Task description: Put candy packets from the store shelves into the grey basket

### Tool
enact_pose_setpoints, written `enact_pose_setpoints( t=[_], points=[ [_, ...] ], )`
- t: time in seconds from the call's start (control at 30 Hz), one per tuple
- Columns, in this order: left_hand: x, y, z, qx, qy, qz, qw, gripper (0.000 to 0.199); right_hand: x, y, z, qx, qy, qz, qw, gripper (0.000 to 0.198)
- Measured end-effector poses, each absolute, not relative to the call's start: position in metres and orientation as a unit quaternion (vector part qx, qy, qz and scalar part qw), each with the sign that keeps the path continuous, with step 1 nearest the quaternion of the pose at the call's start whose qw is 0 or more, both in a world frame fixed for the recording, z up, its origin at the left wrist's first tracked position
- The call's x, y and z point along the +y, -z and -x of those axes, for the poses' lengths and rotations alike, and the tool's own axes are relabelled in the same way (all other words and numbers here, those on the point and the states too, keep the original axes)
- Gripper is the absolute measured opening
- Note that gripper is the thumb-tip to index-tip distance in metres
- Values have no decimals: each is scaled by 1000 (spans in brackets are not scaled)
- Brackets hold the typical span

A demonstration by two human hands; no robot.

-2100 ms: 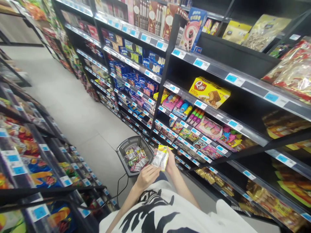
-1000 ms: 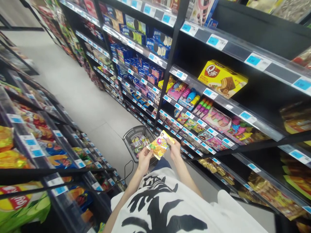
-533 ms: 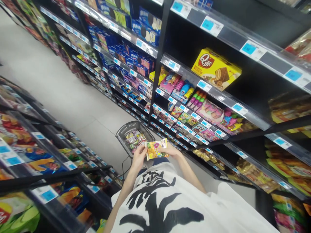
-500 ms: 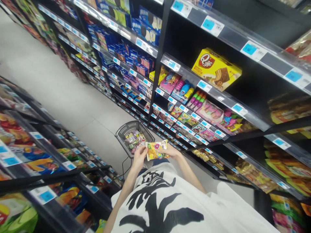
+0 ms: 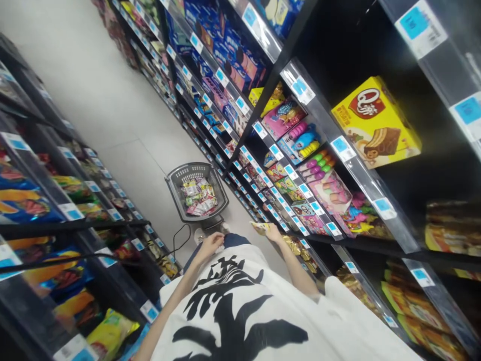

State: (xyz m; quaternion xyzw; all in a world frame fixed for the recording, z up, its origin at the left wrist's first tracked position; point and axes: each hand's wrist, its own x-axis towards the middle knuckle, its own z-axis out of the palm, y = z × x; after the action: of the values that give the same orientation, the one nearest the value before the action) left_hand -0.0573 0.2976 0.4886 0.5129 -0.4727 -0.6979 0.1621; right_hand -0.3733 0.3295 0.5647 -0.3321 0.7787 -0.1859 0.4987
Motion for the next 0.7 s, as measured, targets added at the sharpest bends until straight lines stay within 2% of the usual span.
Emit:
enact_pose_setpoints(
  t=[0.17,0.3,0.47,0.7],
  points=[
    [319,-465,46,-462,651,-587,135,25,349,-537,445,862,113,310,384,32],
    [337,-458,40,-415,605,-662,150,31,352,-513,484,897,61,292,327,36],
    [362,-449,49,-332,543,-746,195,36,329,-481,506,900,44,316,299,52],
    [410,-466,51,-237,482,-817,210,26,290,-453,505,880,37,381,282,65]
  ],
)
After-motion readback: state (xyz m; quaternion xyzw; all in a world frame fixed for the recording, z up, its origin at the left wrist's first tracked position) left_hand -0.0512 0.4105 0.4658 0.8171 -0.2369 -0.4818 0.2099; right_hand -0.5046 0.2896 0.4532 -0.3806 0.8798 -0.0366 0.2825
